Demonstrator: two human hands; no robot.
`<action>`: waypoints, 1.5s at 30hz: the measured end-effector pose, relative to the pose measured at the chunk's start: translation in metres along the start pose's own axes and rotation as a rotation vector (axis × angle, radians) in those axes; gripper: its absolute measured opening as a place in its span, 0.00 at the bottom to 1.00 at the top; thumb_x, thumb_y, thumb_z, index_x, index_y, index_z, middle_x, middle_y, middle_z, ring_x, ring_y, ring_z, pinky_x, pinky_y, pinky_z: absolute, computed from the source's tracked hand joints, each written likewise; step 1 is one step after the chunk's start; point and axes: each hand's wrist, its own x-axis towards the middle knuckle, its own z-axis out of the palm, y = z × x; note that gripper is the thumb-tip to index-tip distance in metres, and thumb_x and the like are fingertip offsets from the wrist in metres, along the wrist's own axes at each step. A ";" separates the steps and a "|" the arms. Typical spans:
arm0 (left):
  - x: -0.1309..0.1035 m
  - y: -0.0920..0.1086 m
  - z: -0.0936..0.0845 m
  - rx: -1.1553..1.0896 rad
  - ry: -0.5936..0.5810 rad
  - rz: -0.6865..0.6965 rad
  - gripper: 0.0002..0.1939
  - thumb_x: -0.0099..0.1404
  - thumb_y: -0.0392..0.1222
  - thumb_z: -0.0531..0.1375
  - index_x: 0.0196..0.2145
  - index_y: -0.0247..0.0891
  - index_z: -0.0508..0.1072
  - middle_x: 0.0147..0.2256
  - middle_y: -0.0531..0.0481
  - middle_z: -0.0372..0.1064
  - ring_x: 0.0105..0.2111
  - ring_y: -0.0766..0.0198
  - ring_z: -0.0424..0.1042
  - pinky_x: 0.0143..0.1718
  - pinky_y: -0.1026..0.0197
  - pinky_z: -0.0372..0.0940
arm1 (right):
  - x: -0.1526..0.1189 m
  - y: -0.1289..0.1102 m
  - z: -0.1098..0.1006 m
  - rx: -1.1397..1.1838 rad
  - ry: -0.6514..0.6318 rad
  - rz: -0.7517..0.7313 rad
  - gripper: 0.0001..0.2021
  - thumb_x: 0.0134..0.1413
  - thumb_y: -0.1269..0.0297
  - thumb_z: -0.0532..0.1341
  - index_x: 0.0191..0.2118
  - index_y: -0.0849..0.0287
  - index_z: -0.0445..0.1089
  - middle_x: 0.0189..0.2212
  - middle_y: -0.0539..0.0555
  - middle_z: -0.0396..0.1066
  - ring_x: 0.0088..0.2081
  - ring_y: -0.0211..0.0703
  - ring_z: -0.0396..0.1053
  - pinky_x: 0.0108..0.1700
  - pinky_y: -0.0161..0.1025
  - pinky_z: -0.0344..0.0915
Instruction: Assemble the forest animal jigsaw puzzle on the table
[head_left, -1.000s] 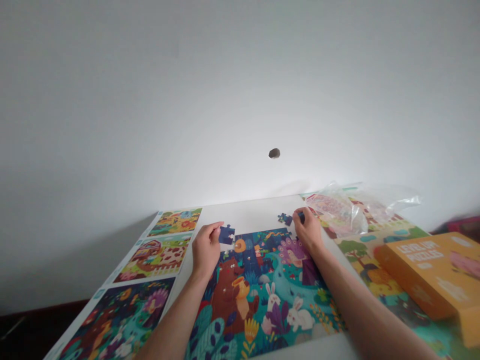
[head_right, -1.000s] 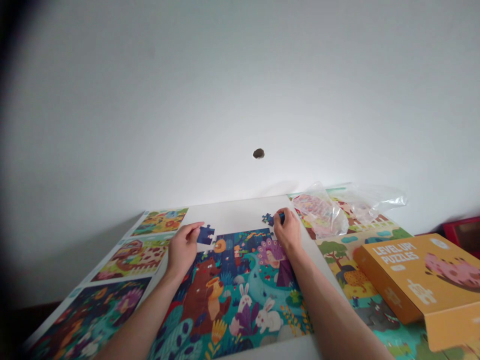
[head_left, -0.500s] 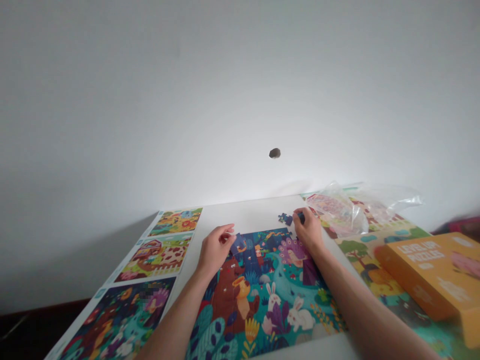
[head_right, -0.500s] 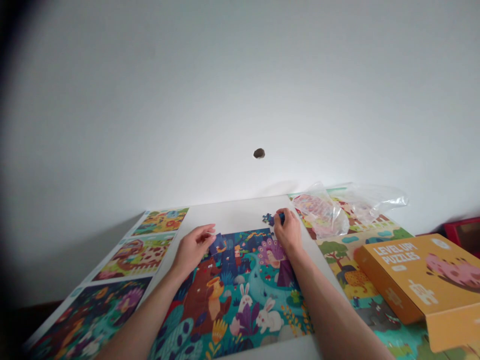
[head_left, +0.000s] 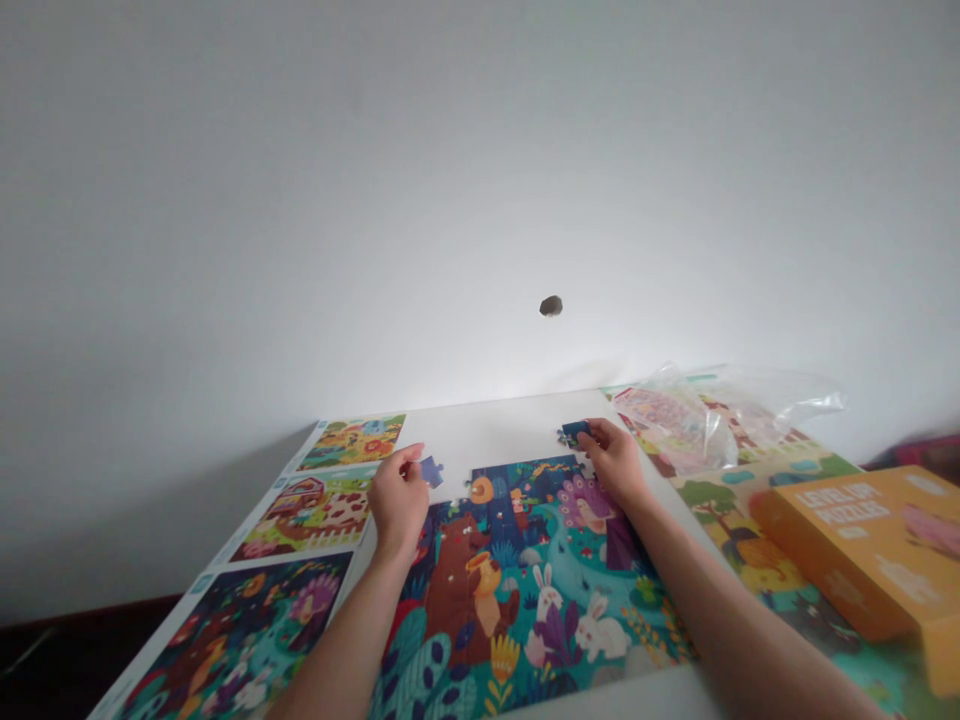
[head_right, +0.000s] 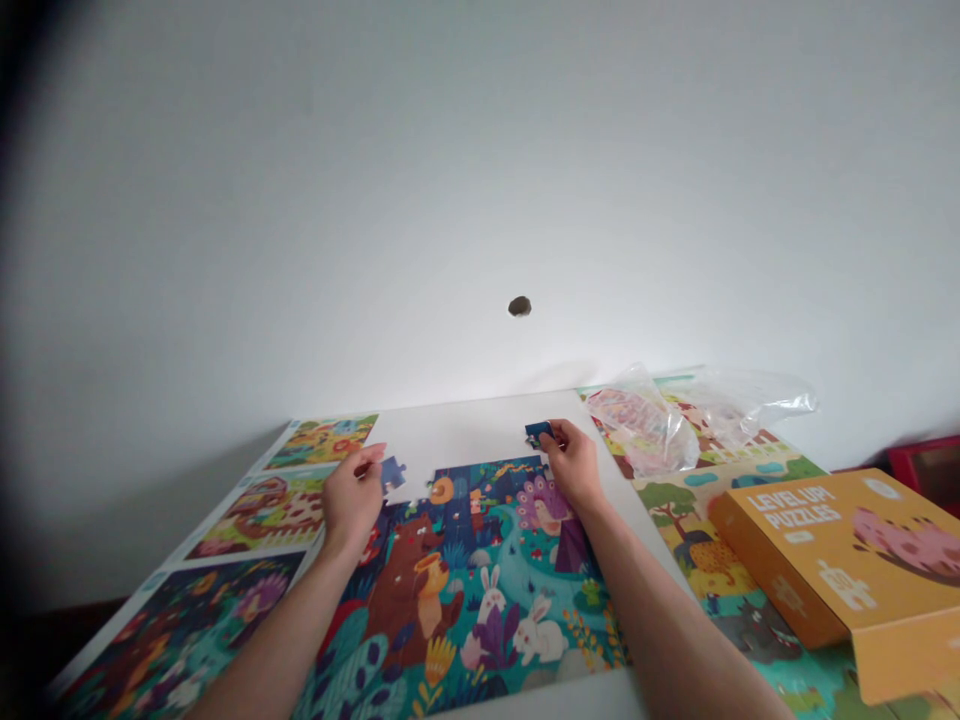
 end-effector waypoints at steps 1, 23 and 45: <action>0.000 -0.001 0.001 0.000 -0.008 -0.004 0.18 0.56 0.32 0.53 0.41 0.36 0.76 0.39 0.45 0.76 0.37 0.57 0.75 0.43 0.55 0.69 | 0.000 0.000 0.000 0.006 0.000 0.004 0.14 0.52 0.58 0.57 0.40 0.61 0.71 0.30 0.54 0.75 0.31 0.44 0.72 0.34 0.38 0.67; 0.000 -0.003 0.002 -0.130 0.112 0.021 0.14 0.58 0.37 0.55 0.39 0.37 0.76 0.38 0.46 0.75 0.37 0.60 0.73 0.41 0.58 0.68 | 0.004 0.003 -0.004 -0.845 -0.036 0.032 0.22 0.53 0.52 0.61 0.51 0.56 0.72 0.38 0.62 0.77 0.39 0.53 0.74 0.41 0.43 0.62; 0.000 -0.003 0.007 -0.110 -0.051 -0.014 0.17 0.53 0.31 0.56 0.40 0.38 0.77 0.41 0.44 0.75 0.43 0.54 0.74 0.48 0.52 0.68 | 0.002 -0.011 -0.004 -0.578 0.044 0.063 0.09 0.50 0.57 0.61 0.26 0.56 0.69 0.22 0.51 0.71 0.27 0.43 0.67 0.29 0.35 0.56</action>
